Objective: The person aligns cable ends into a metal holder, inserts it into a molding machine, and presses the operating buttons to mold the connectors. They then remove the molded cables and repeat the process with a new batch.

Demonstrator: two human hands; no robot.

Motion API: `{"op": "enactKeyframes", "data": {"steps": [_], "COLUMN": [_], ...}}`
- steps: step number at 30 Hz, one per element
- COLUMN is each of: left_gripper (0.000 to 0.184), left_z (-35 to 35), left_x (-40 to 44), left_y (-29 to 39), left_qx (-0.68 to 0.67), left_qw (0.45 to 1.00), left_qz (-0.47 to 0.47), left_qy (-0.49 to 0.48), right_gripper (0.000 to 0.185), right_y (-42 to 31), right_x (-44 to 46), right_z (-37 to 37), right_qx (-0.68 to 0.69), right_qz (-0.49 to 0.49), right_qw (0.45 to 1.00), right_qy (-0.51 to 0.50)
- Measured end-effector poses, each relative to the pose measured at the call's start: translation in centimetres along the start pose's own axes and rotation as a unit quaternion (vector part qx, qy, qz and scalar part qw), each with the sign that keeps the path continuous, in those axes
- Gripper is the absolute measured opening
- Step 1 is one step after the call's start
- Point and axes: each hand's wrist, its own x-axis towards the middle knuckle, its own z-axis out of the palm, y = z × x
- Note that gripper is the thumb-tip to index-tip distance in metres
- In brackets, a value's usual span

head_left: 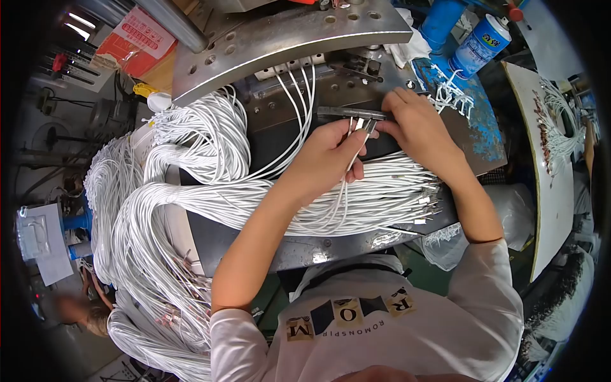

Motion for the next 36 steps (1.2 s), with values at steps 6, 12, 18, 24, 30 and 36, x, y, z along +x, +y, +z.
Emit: {"op": "enactKeyframes", "data": {"steps": [6,12,18,24,30,36], "left_gripper": [0.029,0.019,0.018,0.017,0.019,0.021], "left_z": [-0.1,-0.1,0.5,0.6,0.3,0.2], "left_x": [0.1,0.1,0.5,0.8,0.8,0.8], "left_y": [-0.6,-0.6,-0.7,-0.6,-0.2,-0.8], "left_qx": [0.039,-0.002,-0.041,-0.021,-0.045,-0.024], "left_qw": [0.999,1.0,0.997,0.996,0.998,0.992], "left_qz": [0.011,0.021,0.051,0.063,0.025,0.08], "left_qy": [-0.01,0.015,0.05,0.051,0.043,0.098], "right_gripper": [0.03,0.03,0.037,0.04,0.039,0.037], "right_y": [-0.8,-0.8,-1.5,-2.1,-2.3,-0.8], "right_x": [0.3,-0.3,-0.3,0.1,0.6,0.4], "right_z": [-2.0,-2.2,-0.1,0.7,0.5,0.2], "right_qx": [0.036,0.326,0.412,0.535,0.446,0.513], "right_qz": [0.089,0.13,0.138,0.127,0.067,0.18], "right_qw": [0.994,0.933,0.901,0.835,0.892,0.839], "right_qy": [-0.059,-0.073,-0.02,-0.031,0.021,-0.022]}}
